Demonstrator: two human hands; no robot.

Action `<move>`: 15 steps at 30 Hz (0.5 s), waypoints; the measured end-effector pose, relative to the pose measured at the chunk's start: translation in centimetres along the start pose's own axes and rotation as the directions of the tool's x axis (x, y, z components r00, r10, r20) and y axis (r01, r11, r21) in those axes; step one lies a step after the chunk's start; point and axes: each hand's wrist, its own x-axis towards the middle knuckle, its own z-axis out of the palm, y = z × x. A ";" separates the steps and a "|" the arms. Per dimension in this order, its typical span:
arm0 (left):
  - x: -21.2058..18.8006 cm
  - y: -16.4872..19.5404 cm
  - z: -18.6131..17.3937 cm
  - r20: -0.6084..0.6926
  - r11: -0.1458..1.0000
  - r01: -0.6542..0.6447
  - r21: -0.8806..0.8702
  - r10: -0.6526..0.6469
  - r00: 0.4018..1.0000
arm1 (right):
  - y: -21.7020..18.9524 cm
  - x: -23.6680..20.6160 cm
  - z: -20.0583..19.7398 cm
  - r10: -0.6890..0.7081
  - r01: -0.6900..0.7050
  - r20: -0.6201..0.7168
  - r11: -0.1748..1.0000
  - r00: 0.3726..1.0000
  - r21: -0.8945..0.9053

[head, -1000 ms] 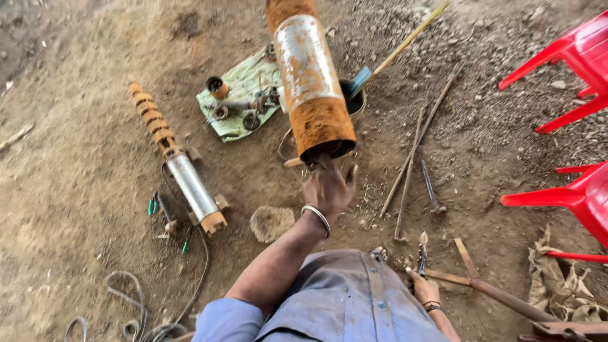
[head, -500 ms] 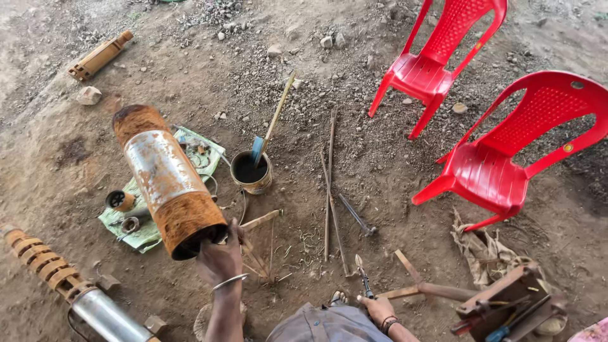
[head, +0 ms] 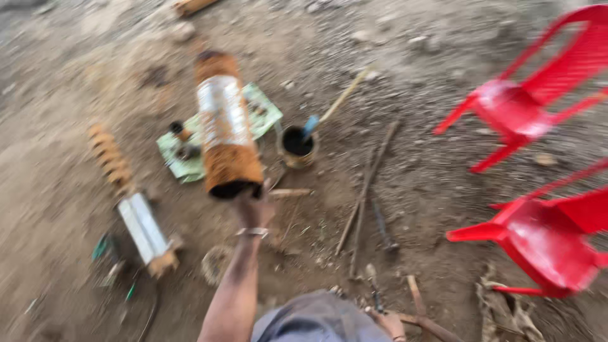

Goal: The person works on a rusty submersible pump casing held upright on the ground, pulling a coiled cable or winding out of the open end by hand and with pliers, repositioning the casing and gripping the extracted cable with pliers to draw more of it out.

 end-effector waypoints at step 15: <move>-4.2 -2.8 -4.6 0.532 0.973 0.223 0.057 -0.219 0.818 | -6.1 -2.0 4.0 -0.280 0.221 -0.073 0.870 0.957 -0.441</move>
